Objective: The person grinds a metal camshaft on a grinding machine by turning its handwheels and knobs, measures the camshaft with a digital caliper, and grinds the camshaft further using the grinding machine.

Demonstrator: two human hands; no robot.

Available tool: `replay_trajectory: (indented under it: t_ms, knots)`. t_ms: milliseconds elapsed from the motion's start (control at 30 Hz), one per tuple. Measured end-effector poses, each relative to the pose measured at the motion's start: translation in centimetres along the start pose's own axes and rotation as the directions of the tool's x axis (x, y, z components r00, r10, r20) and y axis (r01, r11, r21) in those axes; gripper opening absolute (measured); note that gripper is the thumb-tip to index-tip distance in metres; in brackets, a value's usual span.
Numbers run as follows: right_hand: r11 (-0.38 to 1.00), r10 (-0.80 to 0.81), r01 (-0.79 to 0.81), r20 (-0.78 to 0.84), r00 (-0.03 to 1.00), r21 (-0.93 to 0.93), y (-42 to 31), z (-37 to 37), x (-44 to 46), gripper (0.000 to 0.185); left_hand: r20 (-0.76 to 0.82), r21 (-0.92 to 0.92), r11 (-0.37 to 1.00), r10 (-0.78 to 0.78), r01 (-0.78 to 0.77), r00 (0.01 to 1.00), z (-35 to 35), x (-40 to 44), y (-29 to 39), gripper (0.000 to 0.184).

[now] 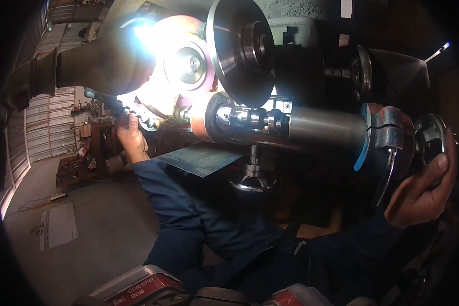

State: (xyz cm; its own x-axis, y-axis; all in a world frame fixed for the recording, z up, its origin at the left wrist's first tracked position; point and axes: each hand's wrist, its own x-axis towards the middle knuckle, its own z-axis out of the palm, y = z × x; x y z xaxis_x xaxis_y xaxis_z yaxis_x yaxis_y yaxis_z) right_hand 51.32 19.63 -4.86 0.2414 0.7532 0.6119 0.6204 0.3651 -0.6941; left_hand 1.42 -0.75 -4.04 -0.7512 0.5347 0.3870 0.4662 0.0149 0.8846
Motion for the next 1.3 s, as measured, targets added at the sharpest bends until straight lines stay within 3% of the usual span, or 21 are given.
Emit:
replay_trajectory:
  t_ms: [600,833,1100,1300]
  knots:
    - [0.986,0.045,-0.006,0.227,0.973,-0.168,-0.7,-1.2,1.8,0.028,0.005,0.029,0.999,0.019,-0.019,1.0,0.4,-0.4,0.6,0.022]
    - [0.94,0.057,0.052,0.305,0.951,-0.337,-0.8,-1.5,2.9,0.028,-0.008,0.014,1.0,0.004,-0.003,1.0,0.6,-0.6,0.9,0.022]
    - [0.975,0.028,0.027,0.243,0.97,-0.22,-0.7,-1.3,2.2,0.027,0.008,0.017,1.0,0.002,-0.002,1.0,0.7,-0.5,1.0,0.022]
    - [0.994,0.107,-0.104,0.092,0.99,-0.042,-0.7,-0.6,0.5,0.03,0.011,0.041,0.999,0.007,-0.008,1.0,0.5,-0.3,0.7,0.024]
